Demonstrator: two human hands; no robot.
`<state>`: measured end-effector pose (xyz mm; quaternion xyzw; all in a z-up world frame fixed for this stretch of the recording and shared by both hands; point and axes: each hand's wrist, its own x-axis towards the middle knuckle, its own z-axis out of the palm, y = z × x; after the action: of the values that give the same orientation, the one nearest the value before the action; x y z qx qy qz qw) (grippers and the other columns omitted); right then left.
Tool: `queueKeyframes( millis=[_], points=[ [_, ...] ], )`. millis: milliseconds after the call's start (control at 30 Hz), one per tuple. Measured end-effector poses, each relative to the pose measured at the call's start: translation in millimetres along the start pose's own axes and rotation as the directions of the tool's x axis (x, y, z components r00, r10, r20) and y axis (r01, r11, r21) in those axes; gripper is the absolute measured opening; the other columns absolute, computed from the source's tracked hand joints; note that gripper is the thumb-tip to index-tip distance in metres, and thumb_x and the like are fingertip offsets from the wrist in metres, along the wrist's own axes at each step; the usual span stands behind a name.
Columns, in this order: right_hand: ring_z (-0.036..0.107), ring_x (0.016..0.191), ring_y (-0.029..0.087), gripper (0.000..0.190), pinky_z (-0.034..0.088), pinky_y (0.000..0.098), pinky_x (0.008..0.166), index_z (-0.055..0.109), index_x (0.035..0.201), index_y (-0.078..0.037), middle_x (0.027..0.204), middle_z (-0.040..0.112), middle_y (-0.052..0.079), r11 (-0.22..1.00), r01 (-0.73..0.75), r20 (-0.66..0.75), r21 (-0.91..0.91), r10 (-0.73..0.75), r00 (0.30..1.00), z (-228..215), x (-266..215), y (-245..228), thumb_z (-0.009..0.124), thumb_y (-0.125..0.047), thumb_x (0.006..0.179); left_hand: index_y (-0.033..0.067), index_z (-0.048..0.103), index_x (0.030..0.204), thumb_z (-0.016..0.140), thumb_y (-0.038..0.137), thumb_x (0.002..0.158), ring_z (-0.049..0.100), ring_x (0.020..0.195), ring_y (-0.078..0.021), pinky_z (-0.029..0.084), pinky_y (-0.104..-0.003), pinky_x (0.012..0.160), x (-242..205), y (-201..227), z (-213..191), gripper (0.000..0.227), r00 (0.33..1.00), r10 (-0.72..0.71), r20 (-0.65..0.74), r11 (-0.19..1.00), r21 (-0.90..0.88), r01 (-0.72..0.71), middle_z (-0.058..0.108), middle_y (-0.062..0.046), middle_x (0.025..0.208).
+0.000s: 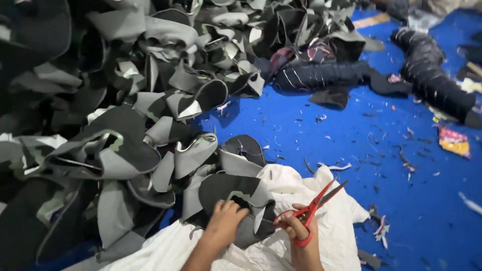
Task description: The person uses red-handled scissors to cut the edges of grey and black fabric pieces. They pick up each piece from a pile, trim the edges, and place the cut pieces back onto the pile.
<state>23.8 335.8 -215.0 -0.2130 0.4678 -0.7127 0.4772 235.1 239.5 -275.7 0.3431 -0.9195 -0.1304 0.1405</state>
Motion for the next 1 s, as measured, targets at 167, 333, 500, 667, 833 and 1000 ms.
queueKeyframes(
  millis=[167,333,500,667,833,1000],
  points=[
    [0.067,0.076,0.03,0.051,0.054,0.0433,0.073,0.042,0.129,0.003,0.082,0.065,0.018,0.996,0.088,-0.005,-0.027,-0.089,0.996,-4,2,7,0.063,-0.005,0.083,0.0118,0.069,0.093,0.078,0.006,0.071,0.059,0.108,-0.0275,0.04,-0.046,0.1,-6,-15,-68,0.024,0.968,-0.066,-0.244,0.989,-0.145,0.031,0.066,-0.004,0.097],
    [0.067,0.078,0.029,0.055,0.054,0.043,0.075,0.044,0.134,0.004,0.084,0.066,0.017,0.974,0.19,0.082,-0.124,-0.181,0.98,6,-5,2,0.065,-0.003,0.084,0.0047,0.068,0.098,0.081,0.01,0.081,0.058,0.079,-0.034,0.045,-0.044,0.074,-23,25,-149,0.022,0.63,-0.514,-0.581,0.8,-0.59,0.109,0.065,-0.011,0.083],
    [0.066,0.095,0.026,0.06,0.056,0.0425,0.088,0.041,0.141,0.001,0.106,0.066,0.014,0.969,0.244,0.287,-0.035,-0.224,0.931,23,-24,-6,0.065,-0.006,0.086,0.0012,0.067,0.091,0.076,0.005,0.086,0.068,0.062,-0.0284,0.051,-0.038,0.057,-28,56,-139,0.012,0.585,-0.551,-0.595,0.779,-0.619,0.104,0.068,-0.011,0.075],
    [0.065,0.104,0.021,0.052,0.052,0.0353,0.092,0.053,0.134,0.003,0.117,0.066,0.013,0.981,0.089,0.218,-0.175,-0.049,0.975,31,-47,-36,0.062,-0.011,0.086,-0.0014,0.062,0.091,0.065,-0.004,0.086,0.065,0.084,-0.0425,0.05,-0.046,0.067,-21,93,-100,0.007,0.876,-0.263,-0.404,0.82,-0.572,-0.017,0.065,-0.019,0.087],
    [0.066,0.099,0.024,0.053,0.056,0.0373,0.086,0.052,0.136,0.002,0.114,0.065,0.015,0.999,-0.036,0.188,-0.005,0.036,0.982,39,-41,-53,0.062,-0.009,0.086,0.0013,0.061,0.094,0.057,-0.004,0.088,0.066,0.082,-0.0356,0.051,-0.042,0.07,-16,83,-87,0.009,0.88,-0.289,-0.377,0.767,-0.641,-0.022,0.064,-0.015,0.087],
    [0.066,0.103,0.024,0.057,0.056,0.0361,0.089,0.05,0.14,0.0,0.117,0.065,0.013,0.999,0.004,0.222,0.037,-0.012,0.975,37,-37,-51,0.062,-0.008,0.085,0.0028,0.066,0.1,0.065,0.01,0.103,0.058,0.069,-0.0163,0.047,-0.031,0.063,-19,63,-97,0.007,0.719,-0.606,-0.339,0.545,-0.836,0.066,0.064,-0.007,0.083]
  ],
)
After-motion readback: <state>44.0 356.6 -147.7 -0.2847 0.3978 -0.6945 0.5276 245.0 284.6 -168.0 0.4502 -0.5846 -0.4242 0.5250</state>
